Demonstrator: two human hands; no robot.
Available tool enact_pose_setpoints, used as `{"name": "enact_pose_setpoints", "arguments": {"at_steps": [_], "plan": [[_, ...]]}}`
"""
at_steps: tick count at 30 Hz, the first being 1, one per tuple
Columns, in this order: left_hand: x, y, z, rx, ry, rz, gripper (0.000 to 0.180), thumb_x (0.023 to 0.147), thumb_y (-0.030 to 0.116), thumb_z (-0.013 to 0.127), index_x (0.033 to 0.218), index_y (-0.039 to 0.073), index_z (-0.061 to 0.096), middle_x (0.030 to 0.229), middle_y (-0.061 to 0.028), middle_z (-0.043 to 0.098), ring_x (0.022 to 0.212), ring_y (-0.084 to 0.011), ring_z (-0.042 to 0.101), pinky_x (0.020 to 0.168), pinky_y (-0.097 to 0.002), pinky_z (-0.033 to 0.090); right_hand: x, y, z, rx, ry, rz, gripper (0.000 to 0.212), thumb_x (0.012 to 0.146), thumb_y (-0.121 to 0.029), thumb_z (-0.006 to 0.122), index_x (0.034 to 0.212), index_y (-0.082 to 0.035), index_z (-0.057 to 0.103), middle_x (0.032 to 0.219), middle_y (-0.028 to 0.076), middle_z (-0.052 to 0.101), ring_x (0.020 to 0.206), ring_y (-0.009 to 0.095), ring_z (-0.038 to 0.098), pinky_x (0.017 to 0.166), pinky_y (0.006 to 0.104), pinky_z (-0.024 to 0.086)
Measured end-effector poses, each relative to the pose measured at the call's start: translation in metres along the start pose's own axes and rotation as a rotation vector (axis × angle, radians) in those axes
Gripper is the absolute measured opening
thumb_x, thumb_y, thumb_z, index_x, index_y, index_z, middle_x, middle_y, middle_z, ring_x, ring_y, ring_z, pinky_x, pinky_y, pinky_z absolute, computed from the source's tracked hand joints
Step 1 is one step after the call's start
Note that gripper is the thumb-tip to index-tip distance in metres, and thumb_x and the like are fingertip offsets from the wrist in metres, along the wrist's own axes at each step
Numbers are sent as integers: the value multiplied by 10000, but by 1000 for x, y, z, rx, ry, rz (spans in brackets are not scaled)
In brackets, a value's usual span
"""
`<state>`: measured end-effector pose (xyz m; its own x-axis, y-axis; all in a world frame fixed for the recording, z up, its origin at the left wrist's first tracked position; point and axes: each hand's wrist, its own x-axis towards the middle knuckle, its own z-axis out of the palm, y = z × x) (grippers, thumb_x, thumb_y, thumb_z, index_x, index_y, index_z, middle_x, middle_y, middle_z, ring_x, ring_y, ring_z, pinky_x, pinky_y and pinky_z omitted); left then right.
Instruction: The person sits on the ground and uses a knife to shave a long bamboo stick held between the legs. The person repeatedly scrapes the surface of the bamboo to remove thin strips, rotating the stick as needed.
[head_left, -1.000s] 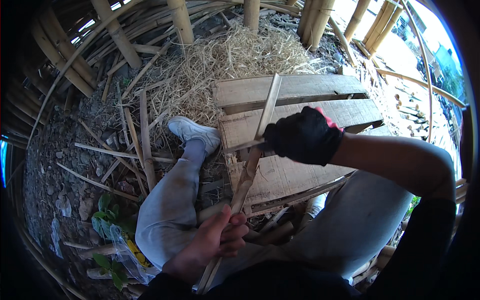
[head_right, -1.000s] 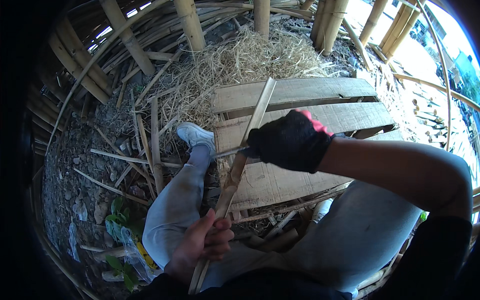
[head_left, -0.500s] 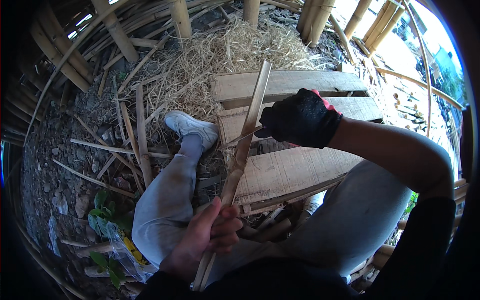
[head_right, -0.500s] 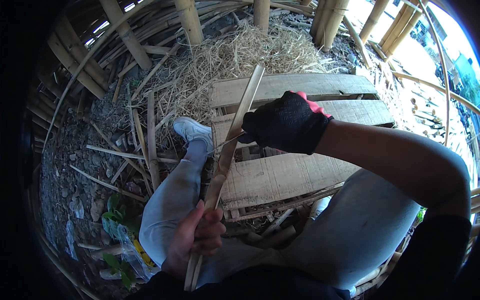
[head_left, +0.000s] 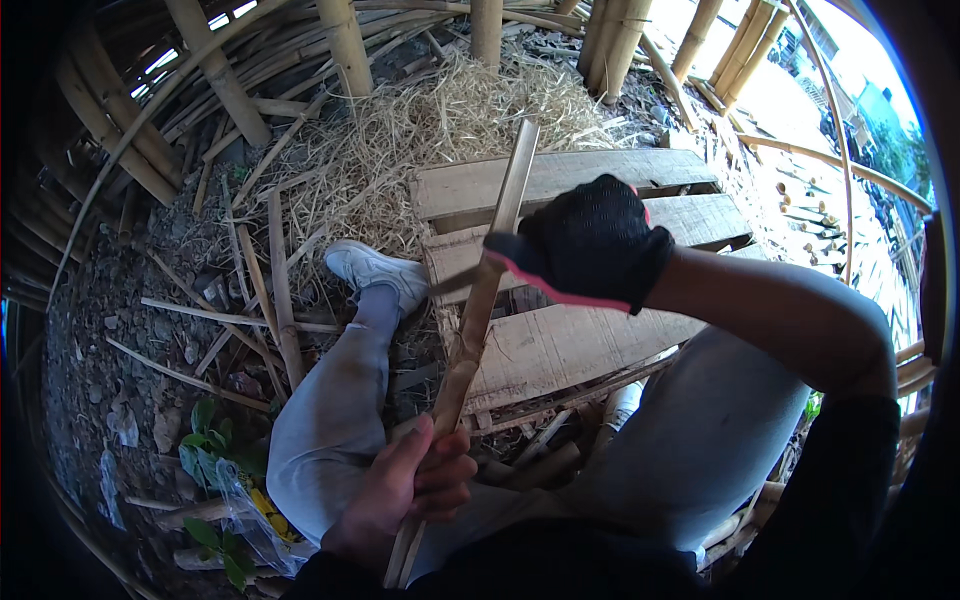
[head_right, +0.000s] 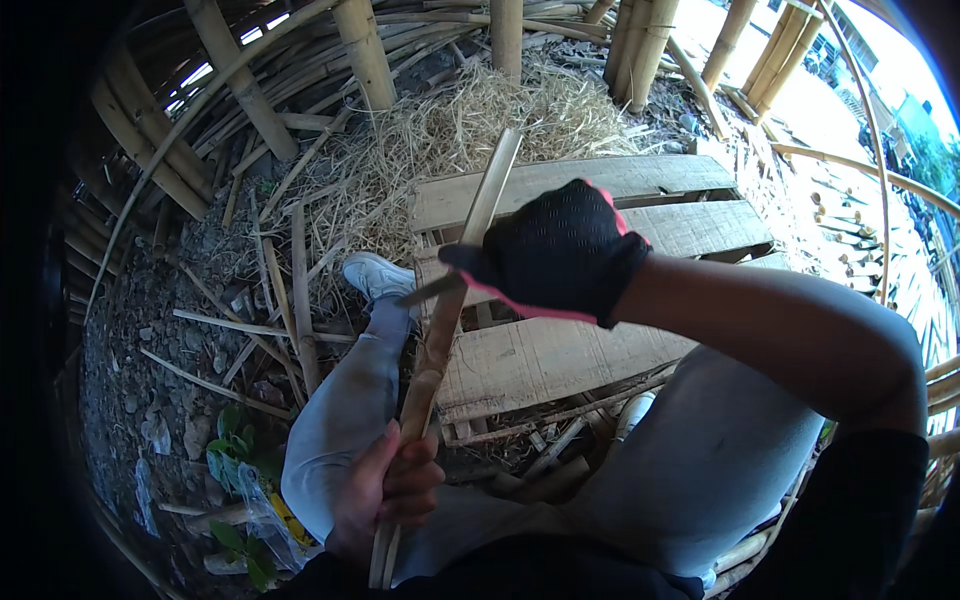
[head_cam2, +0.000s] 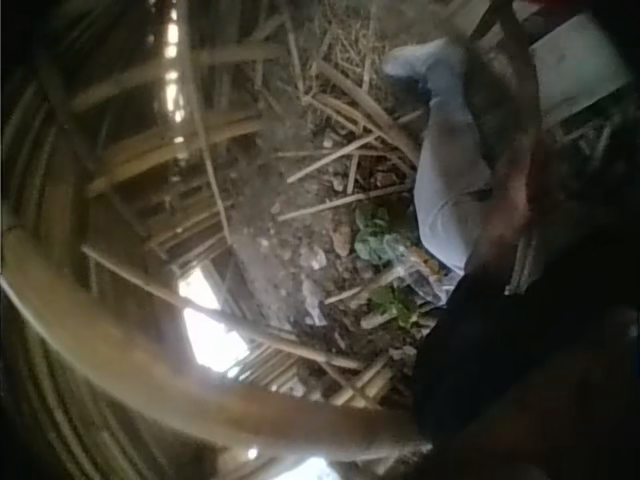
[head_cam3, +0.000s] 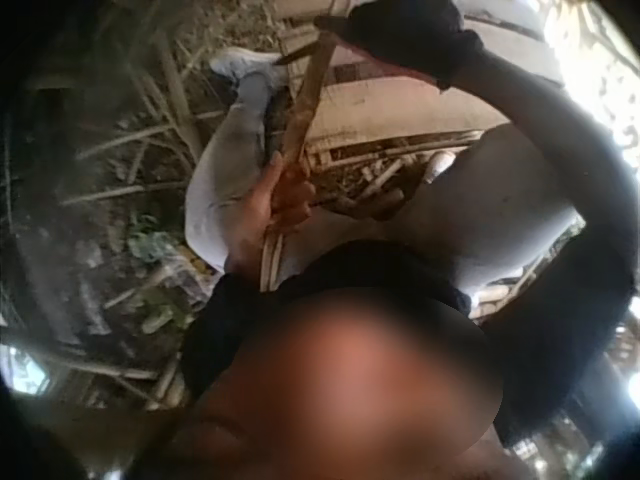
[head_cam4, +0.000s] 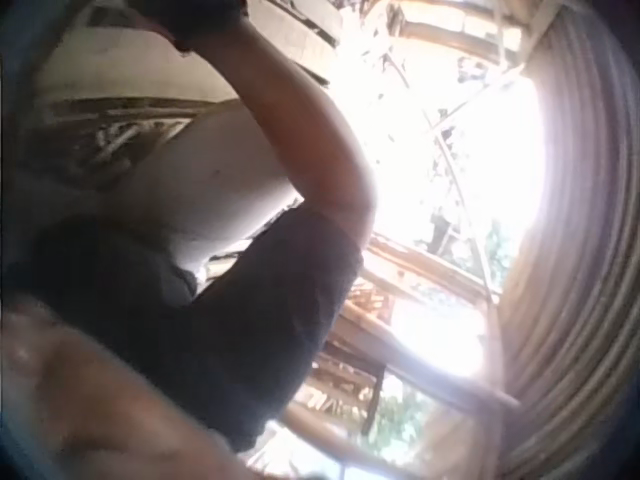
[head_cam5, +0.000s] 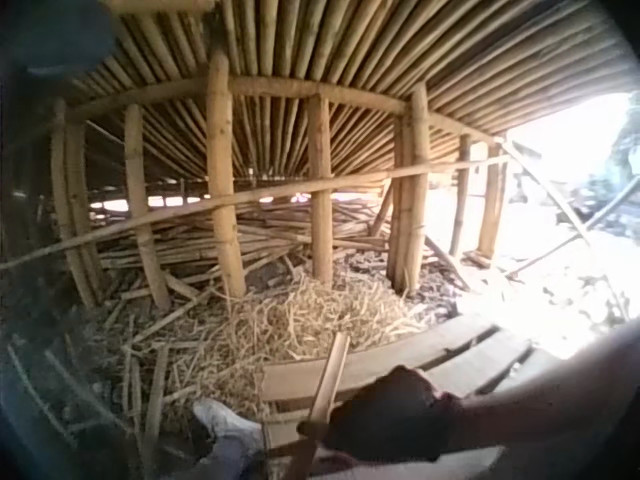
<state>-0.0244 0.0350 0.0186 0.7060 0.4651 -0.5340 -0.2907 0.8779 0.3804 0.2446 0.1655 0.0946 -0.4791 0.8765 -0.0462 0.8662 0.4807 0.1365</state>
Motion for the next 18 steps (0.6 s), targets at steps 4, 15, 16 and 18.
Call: {"name": "enact_pose_setpoints", "arguments": {"at_steps": [4, 15, 16, 18], "plan": [[10, -2, 1, -30, 54, -98, 439, 1047, 615, 412, 891, 204, 431, 599, 100, 273, 428, -22, 220, 396, -211, 173, 22, 10, 12, 167, -28, 346, 648, 1068, -523, 286, 859, -152, 775, 710, 122, 717, 704, 284, 726, 760, 418, 575], [16, -6, -15, -45, -51, -180, 464, 1055, 633, 347, 926, 195, 431, 643, 91, 263, 491, -44, 217, 467, -230, 180, -1, -15, 20, 228, -221, 332, 721, 1062, -550, 240, 864, -112, 776, 879, 153, 749, 913, 376, 717, 918, 448, 543], [15, -3, -16, -47, -64, -160, 465, 1056, 631, 346, 926, 193, 433, 643, 91, 261, 494, -44, 219, 468, -231, 181, -1, -15, 14, 206, -262, 299, 729, 1055, -571, 239, 873, -113, 777, 877, 163, 744, 915, 377, 716, 920, 448, 543], [13, -3, -16, -58, -85, -129, 467, 1058, 627, 346, 925, 189, 438, 643, 91, 258, 499, -43, 223, 471, -231, 184, 12, 9, 16, 208, -198, 342, 705, 1056, -558, 261, 875, -107, 772, 859, 181, 733, 905, 361, 721, 917, 439, 547]]}}
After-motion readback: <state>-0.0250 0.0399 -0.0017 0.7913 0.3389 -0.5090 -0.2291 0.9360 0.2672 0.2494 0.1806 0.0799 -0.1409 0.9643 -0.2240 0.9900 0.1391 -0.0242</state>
